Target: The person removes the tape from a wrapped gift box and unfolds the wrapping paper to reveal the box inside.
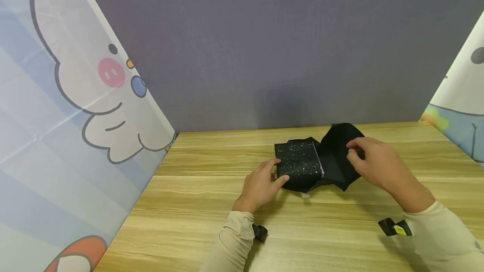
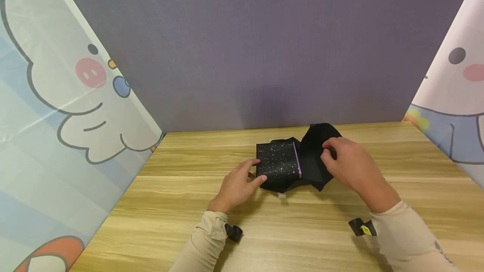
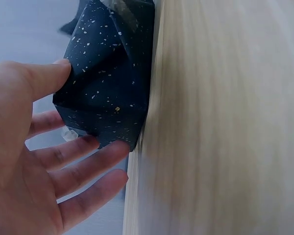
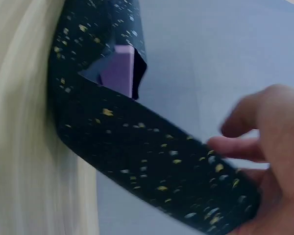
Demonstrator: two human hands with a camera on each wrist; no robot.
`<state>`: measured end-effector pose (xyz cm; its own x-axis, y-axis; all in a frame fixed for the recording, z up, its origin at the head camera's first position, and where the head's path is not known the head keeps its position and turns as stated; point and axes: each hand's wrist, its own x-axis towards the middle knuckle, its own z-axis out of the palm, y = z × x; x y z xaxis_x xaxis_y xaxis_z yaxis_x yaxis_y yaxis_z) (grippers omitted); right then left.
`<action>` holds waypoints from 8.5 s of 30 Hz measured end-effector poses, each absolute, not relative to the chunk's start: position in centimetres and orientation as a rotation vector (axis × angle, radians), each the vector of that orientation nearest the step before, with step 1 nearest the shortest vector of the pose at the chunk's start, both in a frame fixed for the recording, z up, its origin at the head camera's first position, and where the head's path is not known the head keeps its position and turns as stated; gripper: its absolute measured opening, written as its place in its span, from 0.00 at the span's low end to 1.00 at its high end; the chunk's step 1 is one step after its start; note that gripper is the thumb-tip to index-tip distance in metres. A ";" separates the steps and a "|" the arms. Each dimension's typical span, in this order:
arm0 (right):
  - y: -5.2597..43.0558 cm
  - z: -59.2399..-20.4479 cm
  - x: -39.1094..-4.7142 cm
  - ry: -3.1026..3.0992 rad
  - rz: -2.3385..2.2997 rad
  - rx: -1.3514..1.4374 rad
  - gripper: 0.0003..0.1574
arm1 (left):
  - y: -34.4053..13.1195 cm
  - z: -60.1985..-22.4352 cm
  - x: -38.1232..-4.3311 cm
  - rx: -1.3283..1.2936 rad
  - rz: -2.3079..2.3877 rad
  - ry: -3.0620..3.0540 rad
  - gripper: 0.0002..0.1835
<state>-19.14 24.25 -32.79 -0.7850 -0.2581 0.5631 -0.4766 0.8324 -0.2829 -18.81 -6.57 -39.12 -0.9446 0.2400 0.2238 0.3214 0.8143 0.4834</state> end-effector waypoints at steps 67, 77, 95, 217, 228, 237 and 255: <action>27.9 -37.9 -20.6 -3.325 0.271 0.544 0.79 | -6.9 -39.1 -18.7 -0.489 -0.901 -2.812 0.33; 27.6 -37.4 -20.6 -3.328 0.246 0.542 0.77 | -4.0 -38.4 -18.3 -0.731 -0.523 -2.718 0.31; 27.3 -37.3 -20.6 -3.356 0.265 0.504 0.80 | 0.4 -37.9 -17.9 -0.846 -0.119 -2.660 0.24; 22.3 -37.6 -18.6 -3.144 0.657 0.827 0.79 | -18.7 -35.5 -19.8 -0.274 -0.961 -3.123 0.31; 22.4 -38.0 -18.8 -3.140 0.583 0.798 0.78 | -17.1 -36.5 -19.9 -0.242 -0.782 -3.252 0.43; 22.4 -37.7 -18.7 -3.180 0.512 0.791 0.71 | -15.6 -36.7 -19.7 -0.139 -0.566 -3.348 0.52; 22.1 -37.6 -18.4 -3.181 0.509 0.804 0.62 | -15.7 -37.0 -22.3 -0.494 -0.482 -3.269 0.35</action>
